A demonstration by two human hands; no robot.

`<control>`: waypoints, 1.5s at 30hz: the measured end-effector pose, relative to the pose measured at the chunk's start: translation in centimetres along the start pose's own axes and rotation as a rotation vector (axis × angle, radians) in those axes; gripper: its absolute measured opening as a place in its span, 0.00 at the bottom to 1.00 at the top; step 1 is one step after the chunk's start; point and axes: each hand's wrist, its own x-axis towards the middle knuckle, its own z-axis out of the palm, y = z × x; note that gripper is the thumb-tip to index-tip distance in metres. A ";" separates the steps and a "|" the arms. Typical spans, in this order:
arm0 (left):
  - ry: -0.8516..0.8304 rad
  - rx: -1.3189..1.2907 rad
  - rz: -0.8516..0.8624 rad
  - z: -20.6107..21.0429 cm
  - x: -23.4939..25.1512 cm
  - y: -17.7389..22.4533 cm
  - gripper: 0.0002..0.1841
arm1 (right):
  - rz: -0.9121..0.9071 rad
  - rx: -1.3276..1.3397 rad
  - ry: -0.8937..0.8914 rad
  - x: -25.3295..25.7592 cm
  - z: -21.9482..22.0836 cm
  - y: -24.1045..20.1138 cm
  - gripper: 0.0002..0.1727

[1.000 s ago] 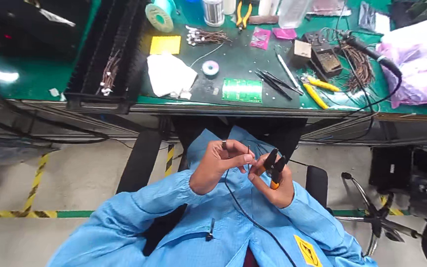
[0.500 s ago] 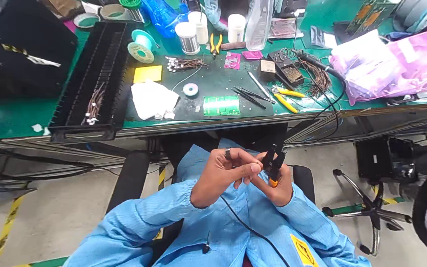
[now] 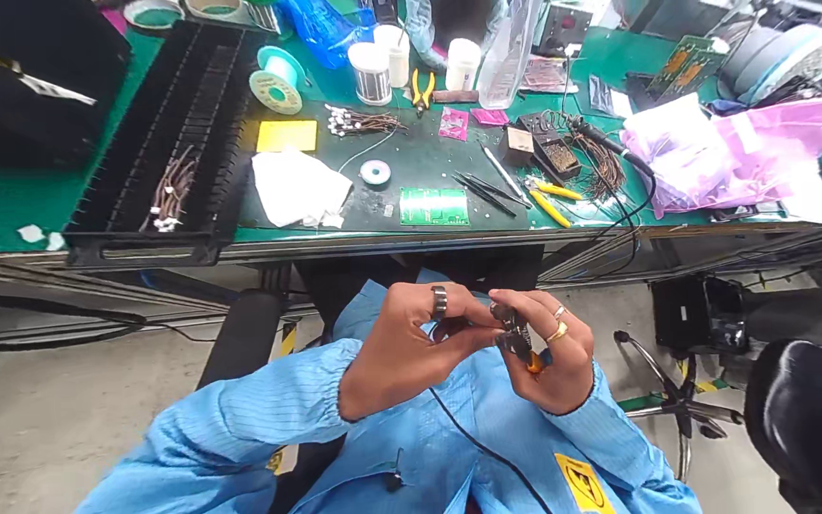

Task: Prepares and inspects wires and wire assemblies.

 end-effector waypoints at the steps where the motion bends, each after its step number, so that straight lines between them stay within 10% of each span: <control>1: 0.001 0.009 0.016 -0.2 0.0 0.2 0.05 | -0.011 -0.030 0.004 0.2 -0.1 -0.3 0.22; 32: 0.018 -0.060 0.037 -0.2 -0.2 0.3 0.04 | -0.058 -0.156 0.110 -0.1 -0.4 -0.6 0.18; 40: -0.001 -0.168 -0.111 -0.1 0.6 -0.5 0.06 | 0.180 0.646 -0.007 1.0 -0.3 1.3 0.21; 45: -0.031 -0.238 -0.160 -0.1 0.7 -0.7 0.09 | 0.081 0.559 0.130 1.7 -1.0 1.0 0.18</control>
